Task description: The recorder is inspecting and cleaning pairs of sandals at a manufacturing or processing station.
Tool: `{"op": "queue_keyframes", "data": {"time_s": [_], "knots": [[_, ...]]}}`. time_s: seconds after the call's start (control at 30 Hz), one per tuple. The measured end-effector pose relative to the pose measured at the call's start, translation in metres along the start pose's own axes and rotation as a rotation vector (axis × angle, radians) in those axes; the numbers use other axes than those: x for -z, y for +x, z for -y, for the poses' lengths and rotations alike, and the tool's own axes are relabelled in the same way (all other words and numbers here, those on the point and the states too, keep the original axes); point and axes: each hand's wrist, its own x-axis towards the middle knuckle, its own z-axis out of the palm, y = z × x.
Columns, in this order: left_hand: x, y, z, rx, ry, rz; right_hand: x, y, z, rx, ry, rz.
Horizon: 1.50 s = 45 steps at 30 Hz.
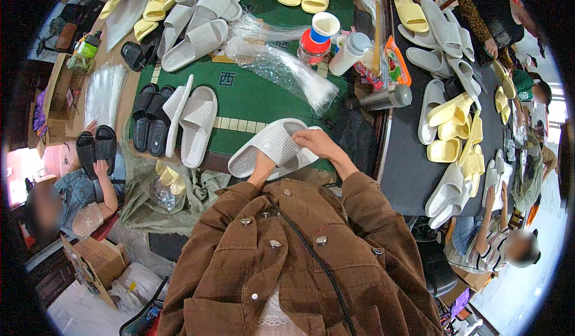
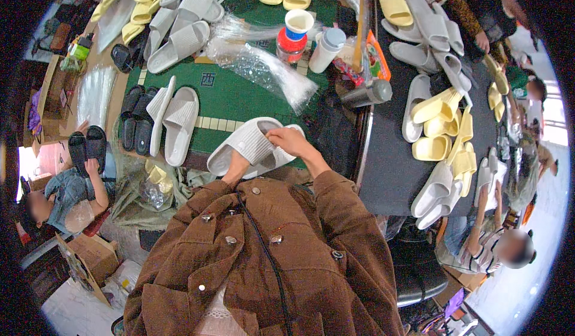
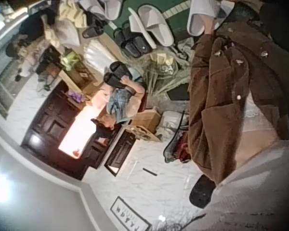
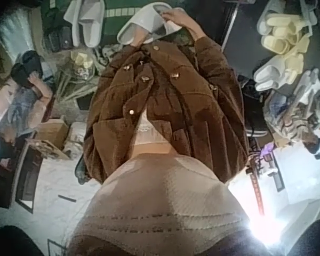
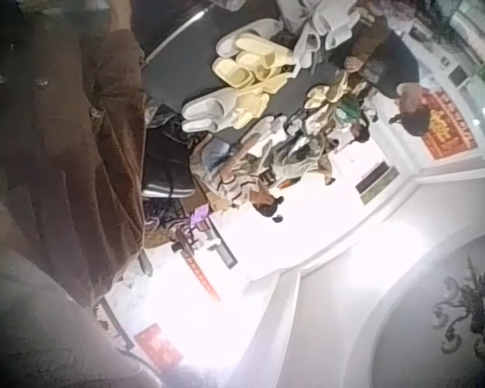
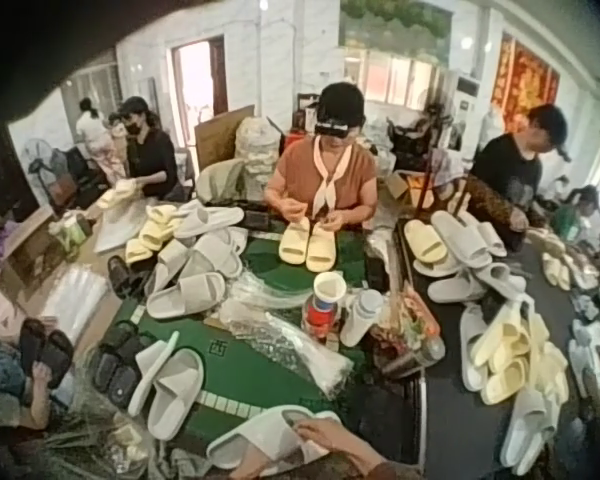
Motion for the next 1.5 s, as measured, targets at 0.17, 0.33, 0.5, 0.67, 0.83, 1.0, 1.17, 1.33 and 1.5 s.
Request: {"op": "queue_keyframes", "data": {"time_s": [0.17, 0.33, 0.5, 0.67, 0.83, 1.0, 1.17, 1.33, 1.5], "knots": [[0.004, 0.004, 0.019, -0.026, 0.082, 0.070, 0.004, 0.008, -0.005, 0.029, -0.013, 0.065], [0.009, 0.003, 0.022, 0.029, -0.027, 0.078, 0.001, 0.010, -0.013, 0.062, -0.081, 0.110], [0.012, -0.004, 0.020, 0.016, -0.046, 0.030, 0.002, 0.009, -0.015, 0.003, 0.042, 0.136], [0.011, -0.006, 0.018, -0.004, -0.067, 0.003, -0.003, 0.006, -0.019, 0.019, 0.135, 0.081], [0.016, -0.007, 0.032, 0.197, -0.081, 0.053, -0.011, -0.008, -0.027, -0.105, 0.746, -0.255], [0.031, -0.007, -0.002, 0.365, -0.301, 0.238, -0.003, -0.031, -0.024, -0.085, 0.789, -0.514], [0.035, 0.006, 0.039, 0.437, -0.748, -0.005, 0.023, -0.075, -0.029, -0.093, 0.745, -0.782], [0.039, 0.016, 0.041, 0.514, -0.394, -0.075, 0.047, -0.145, -0.047, -0.153, 0.708, -1.214], [0.026, 0.008, 0.031, 0.206, 0.181, -0.119, 0.078, -0.242, -0.101, -0.298, 0.409, -1.697]]}}
